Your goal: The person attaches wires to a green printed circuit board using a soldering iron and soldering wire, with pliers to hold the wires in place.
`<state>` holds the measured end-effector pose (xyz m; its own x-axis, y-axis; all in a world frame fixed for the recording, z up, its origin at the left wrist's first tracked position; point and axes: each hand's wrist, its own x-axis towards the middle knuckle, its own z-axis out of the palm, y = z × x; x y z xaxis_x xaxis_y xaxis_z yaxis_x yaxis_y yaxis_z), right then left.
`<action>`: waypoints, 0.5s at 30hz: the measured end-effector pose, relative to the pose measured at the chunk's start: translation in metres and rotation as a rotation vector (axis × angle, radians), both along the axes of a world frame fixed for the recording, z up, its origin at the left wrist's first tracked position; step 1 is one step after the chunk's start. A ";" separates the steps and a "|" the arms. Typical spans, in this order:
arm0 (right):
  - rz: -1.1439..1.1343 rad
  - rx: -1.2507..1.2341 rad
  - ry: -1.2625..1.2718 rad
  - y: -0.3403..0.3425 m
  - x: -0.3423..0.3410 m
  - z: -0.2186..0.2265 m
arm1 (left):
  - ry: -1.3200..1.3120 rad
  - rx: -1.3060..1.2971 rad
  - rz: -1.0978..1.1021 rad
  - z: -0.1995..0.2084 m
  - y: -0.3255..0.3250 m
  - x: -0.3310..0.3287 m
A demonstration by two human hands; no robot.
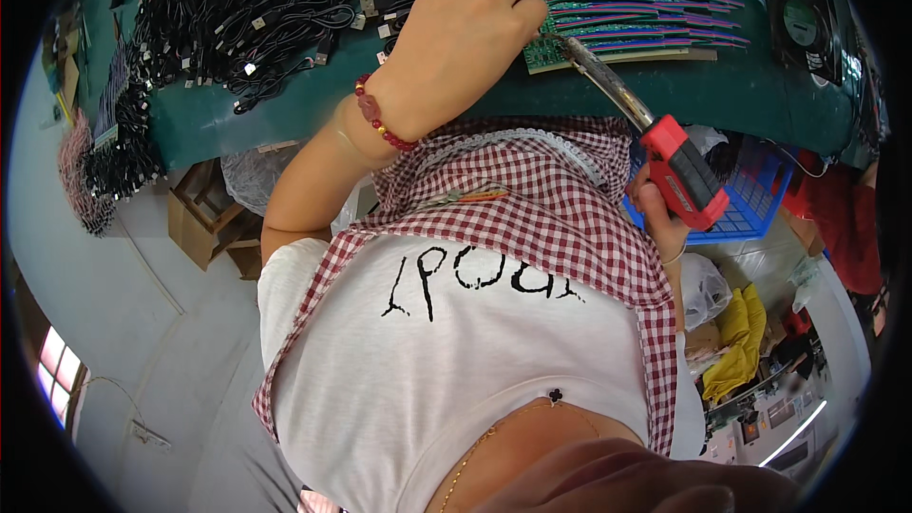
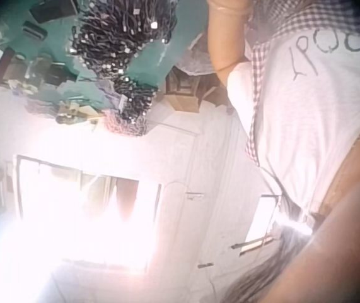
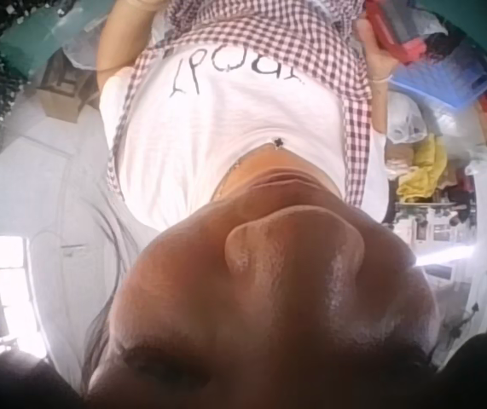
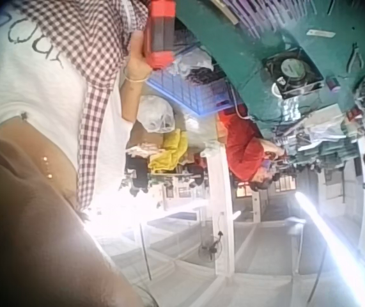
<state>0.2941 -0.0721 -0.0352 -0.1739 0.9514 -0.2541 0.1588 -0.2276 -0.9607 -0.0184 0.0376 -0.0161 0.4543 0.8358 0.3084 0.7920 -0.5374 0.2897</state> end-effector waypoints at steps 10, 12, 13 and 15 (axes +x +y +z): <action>-0.134 -0.007 0.142 0.003 -0.014 0.013 | -0.030 -0.008 0.015 0.000 -0.001 0.002; -0.126 0.002 0.124 0.003 -0.014 0.013 | -0.010 -0.007 0.016 -0.001 -0.002 0.002; -0.120 0.010 0.104 0.003 -0.014 0.013 | -0.011 -0.007 0.016 -0.001 -0.002 0.002; -0.110 0.000 0.110 0.004 -0.016 0.014 | -0.010 -0.012 0.019 0.000 -0.002 0.002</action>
<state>0.2786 -0.0678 -0.0215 -0.0957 0.9662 -0.2392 0.0271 -0.2377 -0.9710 -0.0167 0.0354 -0.0160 0.4354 0.8478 0.3028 0.7992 -0.5188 0.3035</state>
